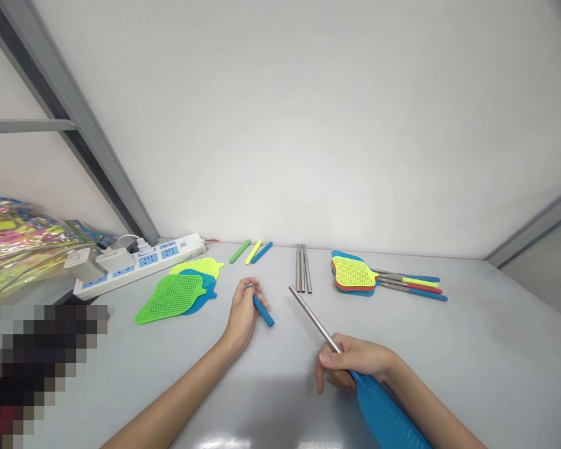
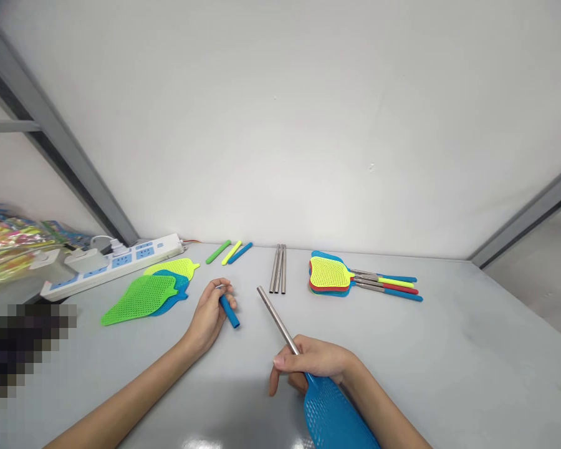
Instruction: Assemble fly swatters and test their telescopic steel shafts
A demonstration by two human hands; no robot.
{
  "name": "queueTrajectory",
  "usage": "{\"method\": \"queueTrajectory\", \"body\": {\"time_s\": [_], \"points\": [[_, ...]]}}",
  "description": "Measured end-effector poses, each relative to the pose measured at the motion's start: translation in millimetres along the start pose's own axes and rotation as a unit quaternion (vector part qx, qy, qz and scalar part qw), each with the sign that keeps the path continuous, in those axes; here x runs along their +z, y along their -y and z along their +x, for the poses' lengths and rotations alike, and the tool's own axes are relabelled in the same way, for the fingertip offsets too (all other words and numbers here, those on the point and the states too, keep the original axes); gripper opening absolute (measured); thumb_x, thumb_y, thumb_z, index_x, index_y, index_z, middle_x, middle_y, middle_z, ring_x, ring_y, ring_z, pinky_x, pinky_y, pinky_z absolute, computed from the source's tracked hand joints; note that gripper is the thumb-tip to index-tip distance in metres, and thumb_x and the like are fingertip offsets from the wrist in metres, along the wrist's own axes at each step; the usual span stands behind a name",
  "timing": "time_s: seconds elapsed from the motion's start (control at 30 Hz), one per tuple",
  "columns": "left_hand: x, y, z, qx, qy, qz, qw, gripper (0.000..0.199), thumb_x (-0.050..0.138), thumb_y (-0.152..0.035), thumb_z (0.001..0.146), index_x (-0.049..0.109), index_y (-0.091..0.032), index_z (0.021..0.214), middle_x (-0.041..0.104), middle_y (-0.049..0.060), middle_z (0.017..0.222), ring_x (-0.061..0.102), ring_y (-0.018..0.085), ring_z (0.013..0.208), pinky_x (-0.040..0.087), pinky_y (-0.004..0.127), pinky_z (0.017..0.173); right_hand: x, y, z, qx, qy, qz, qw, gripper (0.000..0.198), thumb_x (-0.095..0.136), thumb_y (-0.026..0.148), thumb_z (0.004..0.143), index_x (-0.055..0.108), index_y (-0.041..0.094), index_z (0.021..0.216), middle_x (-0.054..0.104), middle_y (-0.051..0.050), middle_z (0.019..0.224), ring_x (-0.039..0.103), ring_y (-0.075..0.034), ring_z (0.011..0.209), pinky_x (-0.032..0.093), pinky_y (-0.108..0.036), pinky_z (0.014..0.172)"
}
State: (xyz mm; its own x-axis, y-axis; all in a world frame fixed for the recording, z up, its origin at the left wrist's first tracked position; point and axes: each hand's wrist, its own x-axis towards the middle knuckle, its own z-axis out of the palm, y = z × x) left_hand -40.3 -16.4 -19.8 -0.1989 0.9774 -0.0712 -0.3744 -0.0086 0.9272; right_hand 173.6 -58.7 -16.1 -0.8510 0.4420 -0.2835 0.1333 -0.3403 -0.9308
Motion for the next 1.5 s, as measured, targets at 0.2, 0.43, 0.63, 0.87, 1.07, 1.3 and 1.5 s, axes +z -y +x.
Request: {"method": "queueTrajectory", "body": {"time_s": [0.2, 0.43, 0.63, 0.87, 1.07, 1.3, 1.5], "points": [[0.9, -0.7, -1.4, -0.002, 0.056, 0.024, 0.998, 0.015, 0.048, -0.028, 0.069, 0.044, -0.019, 0.08, 0.048, -0.004, 0.071, 0.051, 0.007, 0.051, 0.036, 0.019, 0.045, 2.6, 5.0, 0.2, 0.014, -0.008, -0.009, 1.0, 0.046, 0.037, 0.045, 0.078, 0.06, 0.005, 0.085, 0.038, 0.005, 0.035, 0.033, -0.004, 0.033, 0.026, -0.019, 0.038], [-0.6, 0.4, -1.4, 0.014, 0.033, 0.07, 0.997, 0.014, 0.044, -0.027, 0.069, 0.045, -0.02, 0.082, 0.047, -0.005, 0.071, 0.044, 0.003, 0.041, 0.028, 0.015, 0.034, 4.7, 8.0, 0.3, 0.037, -0.044, -0.004, 0.998, 0.053, 0.027, 0.05, 0.079, 0.055, 0.009, 0.097, 0.037, 0.006, 0.034, 0.031, -0.005, 0.03, 0.028, -0.018, 0.036], [0.8, 0.3, -2.2, 0.045, 0.019, 0.104, 0.993, 0.016, 0.037, -0.018, 0.067, 0.045, -0.021, 0.08, 0.045, -0.006, 0.074, 0.038, 0.0, 0.034, 0.029, 0.016, 0.034, 6.1, 9.8, 0.6, 0.051, -0.086, 0.007, 0.995, 0.05, 0.02, 0.048, 0.081, 0.054, 0.012, 0.092, 0.038, 0.006, 0.033, 0.031, -0.006, 0.03, 0.029, -0.018, 0.037], [-1.2, -3.9, -3.6, 0.018, 0.064, 0.111, 0.992, 0.016, 0.035, -0.018, 0.064, 0.048, -0.017, 0.074, 0.043, -0.007, 0.055, 0.03, 0.002, 0.028, 0.025, 0.017, 0.031, 0.3, 1.9, 4.1, 0.054, -0.101, 0.003, 0.993, 0.033, 0.027, 0.034, 0.081, 0.051, 0.013, 0.075, 0.041, 0.005, 0.035, 0.034, -0.007, 0.033, 0.031, -0.02, 0.04], [-4.1, -2.9, -2.0, 0.021, 0.099, 0.063, 0.993, 0.016, 0.032, -0.02, 0.067, 0.046, -0.016, 0.074, 0.04, -0.006, 0.057, 0.031, 0.002, 0.029, 0.023, 0.018, 0.031, 0.9, 0.3, 6.3, 0.049, -0.094, 0.026, 0.994, 0.025, 0.036, 0.033, 0.078, 0.048, 0.014, 0.067, 0.041, 0.005, 0.034, 0.033, -0.006, 0.033, 0.029, -0.019, 0.039], [-5.8, -2.2, -1.1, 0.008, 0.091, 0.047, 0.995, 0.017, 0.033, -0.017, 0.063, 0.047, -0.015, 0.073, 0.044, -0.004, 0.06, 0.034, 0.003, 0.032, 0.024, 0.018, 0.034, 4.3, 5.7, 5.5, 0.038, -0.086, 0.027, 0.995, 0.021, 0.038, 0.028, 0.076, 0.046, 0.014, 0.062, 0.039, 0.006, 0.034, 0.033, -0.006, 0.033, 0.025, -0.018, 0.036], [-7.3, -2.7, -1.4, -0.016, 0.079, 0.006, 0.997, 0.022, 0.033, -0.017, 0.06, 0.05, -0.013, 0.074, 0.045, -0.002, 0.061, 0.034, 0.004, 0.033, 0.022, 0.018, 0.033, 4.0, 10.1, 4.5, 0.043, -0.083, -0.005, 0.996, 0.021, 0.039, 0.027, 0.077, 0.05, 0.013, 0.065, 0.042, 0.005, 0.035, 0.034, -0.005, 0.032, 0.02, -0.017, 0.035]]}}
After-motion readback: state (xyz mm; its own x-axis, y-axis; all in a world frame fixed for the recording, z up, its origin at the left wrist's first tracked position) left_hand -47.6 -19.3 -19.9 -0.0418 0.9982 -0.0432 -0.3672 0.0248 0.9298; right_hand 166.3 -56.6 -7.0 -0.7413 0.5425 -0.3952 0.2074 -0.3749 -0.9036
